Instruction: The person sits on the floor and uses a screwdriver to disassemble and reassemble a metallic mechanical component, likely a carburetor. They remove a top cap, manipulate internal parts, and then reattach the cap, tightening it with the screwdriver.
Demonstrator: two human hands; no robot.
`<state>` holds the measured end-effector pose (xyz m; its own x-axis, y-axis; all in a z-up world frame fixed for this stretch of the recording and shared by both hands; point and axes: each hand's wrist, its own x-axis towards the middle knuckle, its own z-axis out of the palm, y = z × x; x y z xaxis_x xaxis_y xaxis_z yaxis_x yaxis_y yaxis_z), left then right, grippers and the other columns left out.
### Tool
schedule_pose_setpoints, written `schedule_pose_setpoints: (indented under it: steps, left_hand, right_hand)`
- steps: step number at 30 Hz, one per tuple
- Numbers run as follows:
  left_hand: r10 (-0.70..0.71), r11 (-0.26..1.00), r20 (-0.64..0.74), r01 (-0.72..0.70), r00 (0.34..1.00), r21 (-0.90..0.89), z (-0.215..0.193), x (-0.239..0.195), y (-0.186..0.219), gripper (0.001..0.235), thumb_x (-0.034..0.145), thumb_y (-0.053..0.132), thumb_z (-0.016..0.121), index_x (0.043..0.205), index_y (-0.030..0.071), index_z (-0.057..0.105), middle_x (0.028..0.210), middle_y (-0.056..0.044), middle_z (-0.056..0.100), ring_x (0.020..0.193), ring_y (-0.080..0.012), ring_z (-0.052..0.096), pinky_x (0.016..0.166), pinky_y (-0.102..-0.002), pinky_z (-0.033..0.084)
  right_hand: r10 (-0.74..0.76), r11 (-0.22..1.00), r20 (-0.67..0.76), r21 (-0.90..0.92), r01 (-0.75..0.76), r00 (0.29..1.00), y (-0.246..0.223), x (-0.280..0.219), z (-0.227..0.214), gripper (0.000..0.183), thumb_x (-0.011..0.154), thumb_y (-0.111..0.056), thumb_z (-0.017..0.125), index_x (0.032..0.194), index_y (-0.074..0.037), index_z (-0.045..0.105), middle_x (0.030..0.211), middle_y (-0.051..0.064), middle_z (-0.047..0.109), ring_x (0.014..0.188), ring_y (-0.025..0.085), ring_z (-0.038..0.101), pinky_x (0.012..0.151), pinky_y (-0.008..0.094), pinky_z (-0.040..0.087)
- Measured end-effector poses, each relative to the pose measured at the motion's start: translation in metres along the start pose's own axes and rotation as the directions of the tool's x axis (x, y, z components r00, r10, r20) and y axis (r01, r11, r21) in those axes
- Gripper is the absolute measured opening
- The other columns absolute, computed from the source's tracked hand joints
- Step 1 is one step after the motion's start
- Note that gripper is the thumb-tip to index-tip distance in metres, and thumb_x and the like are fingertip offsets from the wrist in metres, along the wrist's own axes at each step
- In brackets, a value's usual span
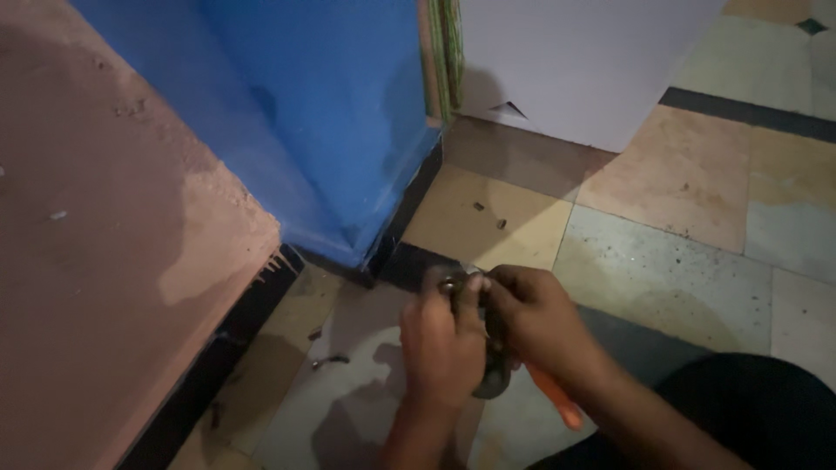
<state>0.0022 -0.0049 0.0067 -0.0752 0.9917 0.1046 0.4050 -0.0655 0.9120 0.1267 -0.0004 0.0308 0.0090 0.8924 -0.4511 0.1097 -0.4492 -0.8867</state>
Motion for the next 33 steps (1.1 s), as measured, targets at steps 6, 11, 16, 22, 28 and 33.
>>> schedule_pose_setpoints:
  steps: [6, 11, 16, 22, 28, 33]
  left_hand:
    - [-0.071, 0.993, 0.038, 0.067, 0.997, 0.094, 0.002, 0.000, 0.003, 0.027, 0.098, 0.031, 0.062, 0.095, 0.004, 0.064, 0.076, -0.014, 0.075, 0.075, -0.0307, 0.074, 0.075, -0.044, 0.055]
    - [0.123, 0.991, -0.053, -0.120, 0.991, 0.052, 0.000, -0.003, 0.001, 0.024, 0.096, 0.027, 0.063, 0.097, 0.003, 0.068, 0.085, -0.017, 0.074, 0.080, -0.0374, 0.073, 0.073, -0.046, 0.055]
    - [-0.022, 0.999, -0.012, 0.022, 1.000, 0.045, -0.001, 0.000, -0.001, 0.027, 0.093, 0.031, 0.063, 0.092, 0.005, 0.068, 0.076, -0.020, 0.074, 0.078, -0.0392, 0.074, 0.077, -0.047, 0.055]
    - [0.056, 0.989, -0.054, -0.048, 0.997, 0.139, 0.000, -0.002, 0.002, 0.028, 0.095, 0.031, 0.062, 0.096, 0.004, 0.069, 0.087, -0.019, 0.075, 0.084, -0.0408, 0.072, 0.078, -0.051, 0.053]
    - [-0.086, 0.995, -0.034, 0.087, 0.996, 0.037, -0.003, 0.005, -0.001, 0.028, 0.098, 0.032, 0.061, 0.097, 0.005, 0.069, 0.088, -0.015, 0.076, 0.083, -0.0333, 0.074, 0.076, -0.045, 0.055]
    - [-0.456, 0.866, 0.020, 0.449, 0.889, -0.220, -0.027, 0.023, -0.026, 0.029, 0.100, 0.035, 0.059, 0.094, 0.008, 0.069, 0.083, -0.011, 0.071, 0.067, -0.0232, 0.063, 0.066, -0.041, 0.051]
  right_hand:
    - [-0.066, 0.998, -0.019, -0.027, 0.065, 0.998, 0.016, -0.004, -0.003, 0.032, 0.100, -0.025, 0.056, 0.090, 0.004, 0.067, 0.057, 0.011, 0.061, 0.041, 0.018, 0.053, 0.039, 0.034, 0.044]
    - [-0.160, 0.987, -0.063, -0.014, 0.160, 0.985, 0.016, 0.005, 0.003, 0.027, 0.098, -0.020, 0.055, 0.096, 0.003, 0.070, 0.062, 0.008, 0.065, 0.045, 0.015, 0.055, 0.041, 0.032, 0.045]
    - [-0.075, 0.995, -0.095, -0.080, 0.067, 0.993, 0.016, -0.008, 0.003, 0.030, 0.097, -0.025, 0.058, 0.097, 0.002, 0.071, 0.059, 0.012, 0.064, 0.043, 0.021, 0.054, 0.039, 0.036, 0.043]
    - [-0.131, 0.983, -0.105, -0.144, 0.115, 0.986, 0.007, -0.008, 0.010, 0.030, 0.097, -0.022, 0.056, 0.099, 0.003, 0.071, 0.064, 0.012, 0.070, 0.047, 0.019, 0.063, 0.043, 0.032, 0.051]
    - [0.012, 0.947, -0.117, -0.317, -0.049, 0.993, -0.004, -0.040, -0.004, 0.030, 0.099, -0.033, 0.058, 0.104, -0.006, 0.071, 0.063, 0.012, 0.064, 0.047, 0.019, 0.056, 0.043, 0.036, 0.047]
    - [-0.125, 0.972, -0.344, -0.228, 0.046, 0.930, -0.018, -0.027, -0.054, 0.038, 0.104, -0.033, 0.054, 0.097, 0.002, 0.065, 0.061, 0.011, 0.058, 0.048, 0.020, 0.053, 0.045, 0.036, 0.045]
